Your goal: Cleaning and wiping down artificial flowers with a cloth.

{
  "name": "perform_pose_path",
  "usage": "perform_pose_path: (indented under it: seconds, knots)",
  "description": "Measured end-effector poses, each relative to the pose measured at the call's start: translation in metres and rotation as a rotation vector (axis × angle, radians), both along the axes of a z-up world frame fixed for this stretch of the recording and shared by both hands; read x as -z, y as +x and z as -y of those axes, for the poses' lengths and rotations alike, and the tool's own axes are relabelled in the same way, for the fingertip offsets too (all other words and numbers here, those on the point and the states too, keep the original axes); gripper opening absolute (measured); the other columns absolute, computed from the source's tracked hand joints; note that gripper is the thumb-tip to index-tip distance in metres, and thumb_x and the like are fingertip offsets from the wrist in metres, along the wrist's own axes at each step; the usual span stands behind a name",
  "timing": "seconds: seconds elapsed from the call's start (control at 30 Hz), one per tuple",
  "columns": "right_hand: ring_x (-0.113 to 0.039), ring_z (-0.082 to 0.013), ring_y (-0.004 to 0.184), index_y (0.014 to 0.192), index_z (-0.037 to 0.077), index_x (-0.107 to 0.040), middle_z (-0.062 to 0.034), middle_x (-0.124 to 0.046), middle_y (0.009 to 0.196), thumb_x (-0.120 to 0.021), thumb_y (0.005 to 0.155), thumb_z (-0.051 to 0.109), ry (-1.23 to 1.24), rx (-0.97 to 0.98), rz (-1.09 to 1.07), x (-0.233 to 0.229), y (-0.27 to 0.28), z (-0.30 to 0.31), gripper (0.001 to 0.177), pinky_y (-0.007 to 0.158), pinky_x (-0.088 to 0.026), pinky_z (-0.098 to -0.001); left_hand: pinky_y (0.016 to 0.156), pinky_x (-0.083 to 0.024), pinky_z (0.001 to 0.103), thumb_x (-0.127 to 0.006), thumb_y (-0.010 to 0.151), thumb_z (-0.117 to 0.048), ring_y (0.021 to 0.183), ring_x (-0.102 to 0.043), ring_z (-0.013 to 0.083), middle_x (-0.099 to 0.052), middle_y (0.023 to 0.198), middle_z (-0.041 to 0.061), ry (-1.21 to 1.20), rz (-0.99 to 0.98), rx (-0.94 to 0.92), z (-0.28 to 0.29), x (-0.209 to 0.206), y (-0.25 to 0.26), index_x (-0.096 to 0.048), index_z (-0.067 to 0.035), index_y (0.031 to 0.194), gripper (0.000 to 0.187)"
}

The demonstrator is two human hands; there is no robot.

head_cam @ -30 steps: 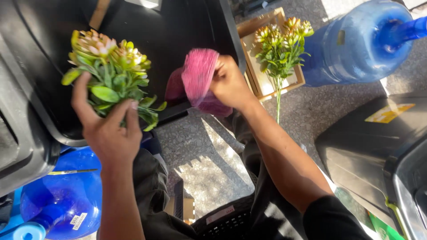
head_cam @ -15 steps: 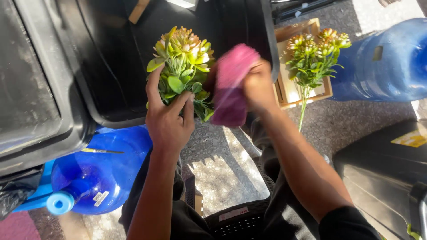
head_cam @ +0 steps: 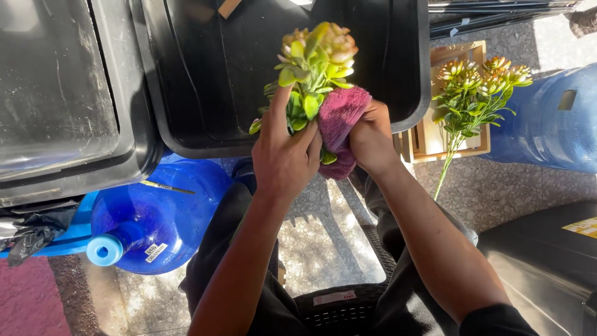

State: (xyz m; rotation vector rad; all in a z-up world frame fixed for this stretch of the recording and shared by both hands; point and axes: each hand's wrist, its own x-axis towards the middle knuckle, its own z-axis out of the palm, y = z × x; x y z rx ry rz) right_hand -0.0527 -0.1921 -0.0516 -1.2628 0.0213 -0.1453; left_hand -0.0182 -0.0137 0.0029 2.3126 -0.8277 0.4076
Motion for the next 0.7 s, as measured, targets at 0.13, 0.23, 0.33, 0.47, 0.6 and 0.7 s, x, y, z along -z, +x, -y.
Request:
perform_pose_path:
  seconds: [0.13, 0.23, 0.33, 0.47, 0.6, 0.7]
  knots:
    - [-0.070, -0.0157, 0.100, 0.116, -0.003, -0.070, -0.0099, -0.074, 0.112, -0.055, 0.098, -0.008, 0.260, 0.100, -0.108, -0.011, 0.008, 0.008, 0.024, 0.092, -0.059, -0.0304, 0.107, -0.054, 0.042, -0.078, 0.091, -0.013, 0.133, -0.060, 0.0362, -0.044, 0.155, 0.019, -0.008, -0.019, -0.007, 0.002, -0.001, -0.001, -0.079, -0.008, 0.103, 0.013]
    - [-0.075, -0.0231, 0.088, 0.105, 0.000, -0.070, -0.0129, -0.075, 0.100, -0.053, 0.099, 0.005, 0.458, 0.300, -0.258, -0.023, 0.010, 0.027, 0.019, 0.081, -0.063, -0.0376, 0.107, -0.054, 0.042, -0.078, 0.092, -0.013, 0.135, -0.059, 0.0372, -0.044, 0.155, 0.020, -0.026, -0.057, 0.011, -0.009, -0.004, -0.007, -0.078, -0.010, 0.099, 0.008]
    - [-0.074, -0.0255, 0.091, 0.106, -0.001, -0.071, -0.0159, -0.075, 0.103, -0.055, 0.096, 0.007, 0.279, 0.172, -0.064, -0.031, 0.005, 0.050, 0.021, 0.085, -0.064, -0.0386, 0.106, -0.054, 0.042, -0.079, 0.091, -0.015, 0.137, -0.058, 0.0385, -0.042, 0.156, 0.022, -0.048, -0.059, 0.037, -0.002, -0.003, -0.002, -0.079, -0.012, 0.101, 0.010]
    - [-0.068, -0.0171, 0.101, 0.115, -0.001, -0.071, -0.0087, -0.073, 0.112, -0.072, 0.096, 0.005, 0.101, 0.022, 0.018, -0.011, -0.008, 0.039, 0.019, 0.094, -0.056, -0.0304, 0.101, -0.056, 0.041, -0.080, 0.087, -0.015, 0.136, -0.057, 0.0396, -0.037, 0.158, 0.022, -0.005, -0.081, 0.018, -0.001, -0.003, -0.002, -0.081, -0.015, 0.100, 0.014]
    - [-0.069, -0.0162, 0.104, 0.115, 0.003, -0.071, -0.0046, -0.074, 0.114, -0.081, 0.090, 0.001, -0.323, 0.015, 0.048, -0.039, -0.007, 0.014, 0.027, 0.098, -0.056, -0.0301, 0.092, -0.058, 0.042, -0.082, 0.080, -0.013, 0.122, -0.062, 0.0365, -0.034, 0.161, 0.017, 0.110, -0.117, 0.044, 0.002, -0.009, -0.002, -0.080, -0.016, 0.099, 0.019]
    - [-0.069, -0.0202, 0.109, 0.111, 0.005, -0.072, -0.0082, -0.072, 0.115, -0.080, 0.092, 0.000, -0.569, 0.033, 0.264, -0.051, -0.004, 0.014, 0.021, 0.106, -0.053, -0.0337, 0.081, -0.058, 0.042, -0.082, 0.076, -0.010, 0.105, -0.064, 0.0344, -0.032, 0.162, 0.016, 0.220, -0.102, 0.070, 0.007, -0.009, -0.006, -0.081, -0.015, 0.106, 0.031]
